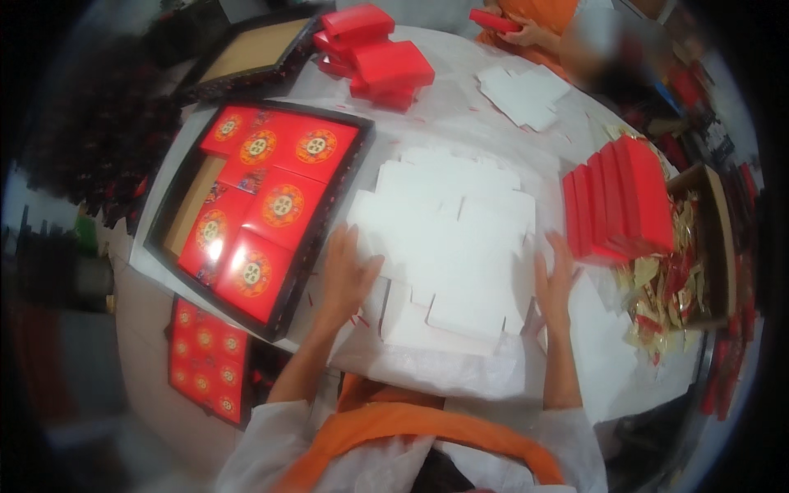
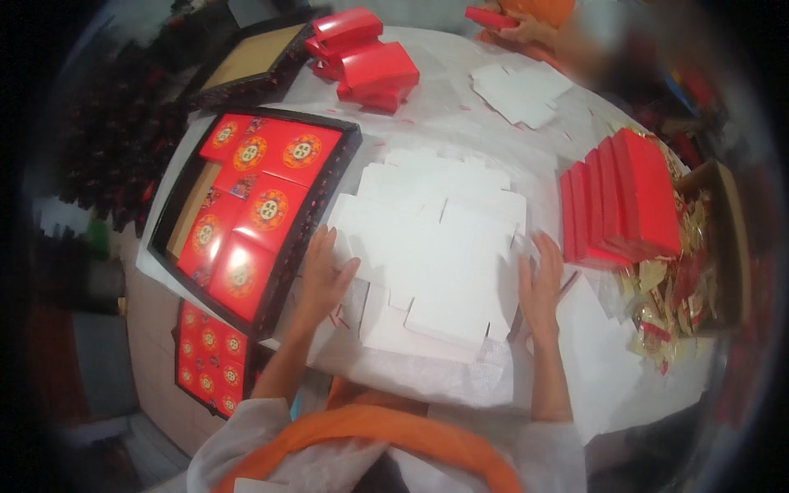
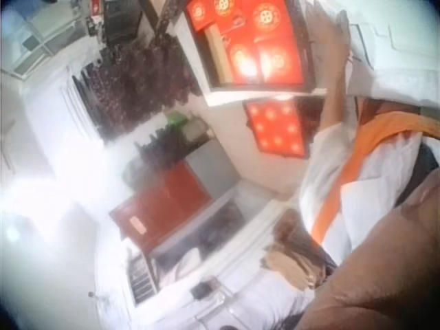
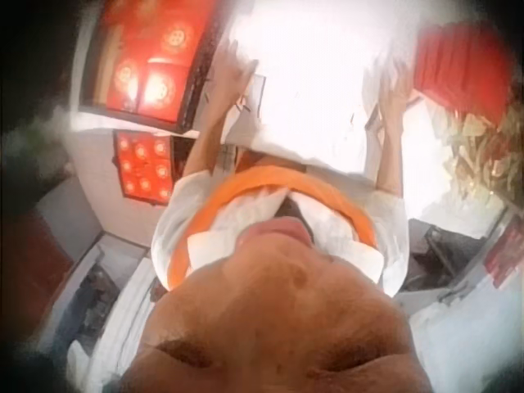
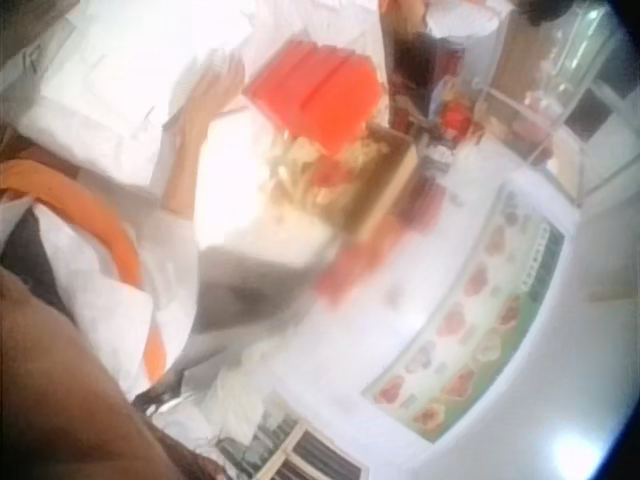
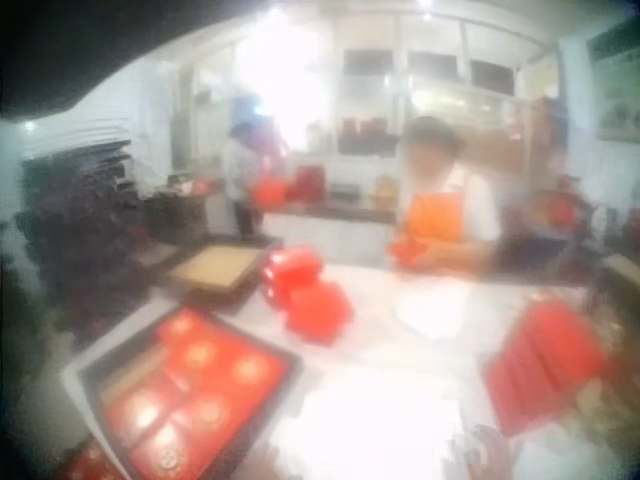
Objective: The person assembles small red boxes by folding white cardboard templates and inserting them into red outer shells. They repeatedly pick up a template, fold it into a box shape, and place it inside a red casing, then stack the finished units in a tray.
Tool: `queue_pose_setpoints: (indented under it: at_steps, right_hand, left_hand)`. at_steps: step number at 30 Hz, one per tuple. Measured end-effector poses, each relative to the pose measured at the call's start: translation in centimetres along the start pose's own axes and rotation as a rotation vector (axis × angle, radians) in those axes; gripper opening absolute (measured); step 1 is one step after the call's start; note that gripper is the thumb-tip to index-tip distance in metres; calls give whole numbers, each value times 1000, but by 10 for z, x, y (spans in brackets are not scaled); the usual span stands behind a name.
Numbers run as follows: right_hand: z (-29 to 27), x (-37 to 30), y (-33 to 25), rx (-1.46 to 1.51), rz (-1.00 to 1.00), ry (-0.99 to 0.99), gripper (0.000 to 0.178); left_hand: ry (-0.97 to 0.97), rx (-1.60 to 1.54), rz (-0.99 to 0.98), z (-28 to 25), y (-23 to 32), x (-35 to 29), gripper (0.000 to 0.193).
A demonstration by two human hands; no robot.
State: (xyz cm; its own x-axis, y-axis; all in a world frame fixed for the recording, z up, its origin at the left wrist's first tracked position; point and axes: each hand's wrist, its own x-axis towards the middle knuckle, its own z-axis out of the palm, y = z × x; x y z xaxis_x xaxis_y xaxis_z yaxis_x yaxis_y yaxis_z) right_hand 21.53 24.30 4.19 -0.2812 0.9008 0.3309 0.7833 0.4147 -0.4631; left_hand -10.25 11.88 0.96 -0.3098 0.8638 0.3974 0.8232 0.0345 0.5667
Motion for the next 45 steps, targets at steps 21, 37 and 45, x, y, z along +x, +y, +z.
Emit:
queue_pose_setpoints:
  at_steps: [21,37,45]
  right_hand:
    - [40,-64,14,290,204,96,53]
    - [40,-58,9,673,351,173,55]
    - [15,-66,22,912,440,92,48]
  left_hand:
    - [215,412,-34,45,-5,15,41]
    - [43,-320,-192,-30,24,61,11]
    - [6,-1192,-425,-103,73,47,21]
